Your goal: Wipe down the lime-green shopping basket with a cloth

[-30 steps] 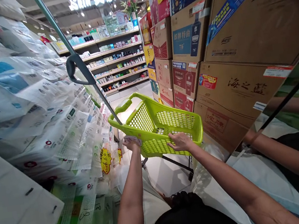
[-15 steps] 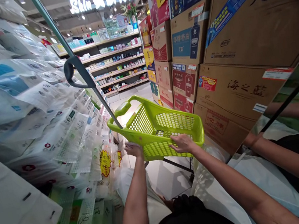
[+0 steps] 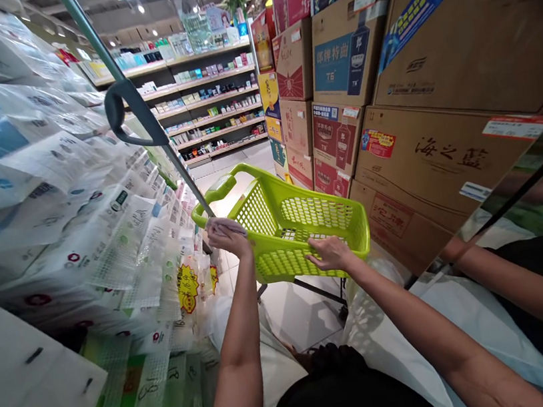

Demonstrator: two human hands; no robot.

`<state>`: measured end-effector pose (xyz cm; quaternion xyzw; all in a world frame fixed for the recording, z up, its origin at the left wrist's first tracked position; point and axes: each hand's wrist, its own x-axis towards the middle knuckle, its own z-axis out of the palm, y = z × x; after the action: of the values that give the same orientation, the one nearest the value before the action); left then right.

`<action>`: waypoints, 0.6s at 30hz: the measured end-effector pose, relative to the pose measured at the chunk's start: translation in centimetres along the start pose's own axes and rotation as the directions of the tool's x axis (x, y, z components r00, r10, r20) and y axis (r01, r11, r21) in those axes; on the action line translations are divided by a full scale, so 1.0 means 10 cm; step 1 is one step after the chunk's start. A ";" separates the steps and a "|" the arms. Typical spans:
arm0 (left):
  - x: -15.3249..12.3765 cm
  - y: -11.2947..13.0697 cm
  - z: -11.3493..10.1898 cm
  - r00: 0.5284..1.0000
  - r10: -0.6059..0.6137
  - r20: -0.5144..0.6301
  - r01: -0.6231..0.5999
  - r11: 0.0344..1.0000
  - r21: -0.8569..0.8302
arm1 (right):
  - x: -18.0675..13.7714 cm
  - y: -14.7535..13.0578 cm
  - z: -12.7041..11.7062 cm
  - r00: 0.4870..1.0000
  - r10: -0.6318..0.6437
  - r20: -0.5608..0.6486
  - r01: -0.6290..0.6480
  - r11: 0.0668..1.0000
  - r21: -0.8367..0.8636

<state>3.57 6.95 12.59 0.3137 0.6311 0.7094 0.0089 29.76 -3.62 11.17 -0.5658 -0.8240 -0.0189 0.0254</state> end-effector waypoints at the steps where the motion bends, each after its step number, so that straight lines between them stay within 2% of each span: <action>1: 0.01 0.03 -0.01 1.000 0.021 0.010 -0.021 1.000 0.010 | 0.00 -0.01 0.00 1.000 0.001 -0.001 -0.001 1.000 -0.001; 3: 0.04 0.06 -0.06 1.000 -0.004 0.019 0.004 0.999 0.033 | -0.01 -0.02 0.00 1.000 0.000 -0.006 0.000 1.000 -0.001; 5: 0.17 0.08 -0.11 0.998 -0.052 -0.023 0.053 0.998 0.043 | -0.01 -0.02 0.00 1.000 -0.011 -0.013 0.011 1.000 0.005; 8: 0.56 0.15 -0.16 0.998 -0.031 -0.052 0.035 0.996 0.084 | -0.01 0.01 0.01 0.999 -0.028 -0.023 0.029 1.000 0.008; 10: 0.85 0.20 -0.17 0.998 0.048 0.041 -0.053 0.989 0.137 | -0.02 0.02 0.02 0.999 -0.032 -0.028 0.032 0.999 0.006; 12: 1.01 0.22 -0.18 0.982 0.123 0.140 -0.146 0.975 0.167 | -0.02 0.03 0.03 0.999 -0.027 -0.030 0.027 1.000 0.006; 14: 0.99 0.19 -0.21 0.965 0.173 0.197 -0.207 0.963 0.169 | -0.02 0.02 0.05 0.999 -0.019 -0.033 0.019 1.000 0.008; 16: 0.80 0.12 -0.25 0.956 0.196 0.217 -0.233 0.959 0.162 | -0.02 0.03 0.06 0.999 -0.015 -0.040 0.015 1.000 0.012; 18: 0.59 0.03 -0.27 0.961 0.200 0.191 -0.231 0.960 0.158 | -0.02 0.05 0.07 0.999 -0.015 -0.041 0.016 1.000 0.015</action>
<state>-2.32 6.88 15.40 0.4407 0.6511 0.6165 -0.0422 30.28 -3.57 10.48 -0.5586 -0.8278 -0.0246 0.0464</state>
